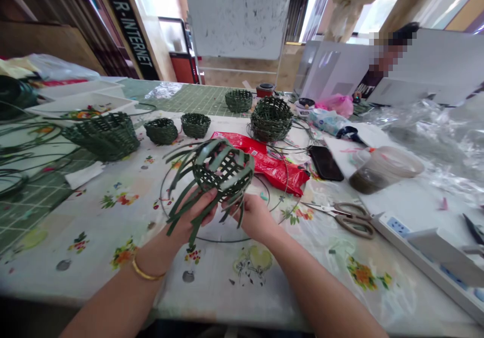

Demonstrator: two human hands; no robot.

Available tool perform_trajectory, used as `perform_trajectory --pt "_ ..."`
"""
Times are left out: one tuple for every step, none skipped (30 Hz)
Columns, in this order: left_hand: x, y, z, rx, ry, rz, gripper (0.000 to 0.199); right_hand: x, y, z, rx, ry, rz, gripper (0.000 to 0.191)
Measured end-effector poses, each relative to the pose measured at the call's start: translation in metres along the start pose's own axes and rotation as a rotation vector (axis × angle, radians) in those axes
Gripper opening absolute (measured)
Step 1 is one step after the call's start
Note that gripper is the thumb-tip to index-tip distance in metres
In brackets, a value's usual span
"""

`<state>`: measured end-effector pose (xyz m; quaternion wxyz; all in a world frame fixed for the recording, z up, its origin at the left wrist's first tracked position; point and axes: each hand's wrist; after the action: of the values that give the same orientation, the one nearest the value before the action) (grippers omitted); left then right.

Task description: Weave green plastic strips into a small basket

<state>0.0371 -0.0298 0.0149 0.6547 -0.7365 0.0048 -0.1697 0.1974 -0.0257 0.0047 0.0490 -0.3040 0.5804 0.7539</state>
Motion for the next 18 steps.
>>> perform_trajectory --pt "0.000 0.002 0.000 0.003 -0.014 0.017 0.034 0.001 -0.001 0.000 -0.011 -0.001 0.047 0.012" --pt "-0.001 0.003 0.000 0.002 -0.033 0.025 0.034 0.001 -0.001 0.000 -0.020 -0.017 0.054 0.011" --pt "-0.001 0.005 0.001 -0.004 -0.047 0.026 0.033 0.001 -0.001 0.000 -0.028 -0.043 0.020 0.010" --pt "-0.001 0.006 0.002 -0.015 -0.050 0.022 0.033 0.001 0.000 -0.001 -0.037 -0.071 -0.048 0.009" --pt "-0.002 0.006 0.003 -0.021 -0.051 0.016 0.033 0.001 0.001 -0.001 -0.049 -0.101 -0.138 0.010" --pt "-0.002 0.007 0.004 -0.022 -0.053 0.006 0.033 0.001 0.003 -0.002 -0.068 -0.134 -0.237 0.011" --pt "-0.003 0.007 0.005 -0.014 -0.056 -0.006 0.034 0.001 0.005 -0.003 -0.099 -0.170 -0.339 0.012" --pt "-0.005 0.006 0.007 0.003 -0.062 -0.018 0.033 0.001 0.006 -0.004 -0.138 -0.209 -0.443 0.015" --pt "-0.006 0.006 0.008 0.025 -0.073 -0.024 0.033 0.001 0.008 -0.005 -0.177 -0.246 -0.544 0.017" --pt "-0.007 0.006 0.009 0.041 -0.082 -0.026 0.033 0.001 0.009 -0.006 -0.213 -0.277 -0.634 0.018" --pt "-0.009 0.007 0.010 0.050 -0.087 -0.026 0.032 0.001 0.010 -0.006 -0.239 -0.301 -0.707 0.018" --pt "-0.010 0.007 0.011 0.051 -0.087 -0.025 0.032 0.000 0.011 -0.007 -0.251 -0.313 -0.759 0.018" --pt "-0.010 0.008 0.011 0.049 -0.086 -0.025 0.032 0.000 0.013 -0.007 -0.245 -0.312 -0.784 0.018" --pt "-0.010 0.008 0.011 0.044 -0.084 -0.027 0.032 -0.001 0.015 -0.008 -0.225 -0.294 -0.779 0.018" --pt "-0.009 0.009 0.011 0.041 -0.084 -0.032 0.032 -0.001 0.018 -0.010 -0.198 -0.263 -0.746 0.018" --pt "-0.008 0.009 0.011 0.045 -0.091 -0.035 0.032 0.000 0.022 -0.011 -0.164 -0.217 -0.688 0.018" --pt "-0.006 0.010 0.011 0.051 -0.106 -0.037 0.032 0.001 0.026 -0.013 -0.127 -0.160 -0.609 0.019" --pt "-0.005 0.010 0.011 0.057 -0.125 -0.042 0.032 0.003 0.029 -0.015 -0.095 -0.099 -0.519 0.020"
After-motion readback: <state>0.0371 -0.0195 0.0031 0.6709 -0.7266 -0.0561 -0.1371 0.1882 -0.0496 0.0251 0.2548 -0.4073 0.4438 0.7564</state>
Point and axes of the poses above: each hand's wrist, its own z-axis towards the middle knuckle, its own x-axis out of the palm, y = z × x, and after that the axes turned 5 degrees about y, right-handed
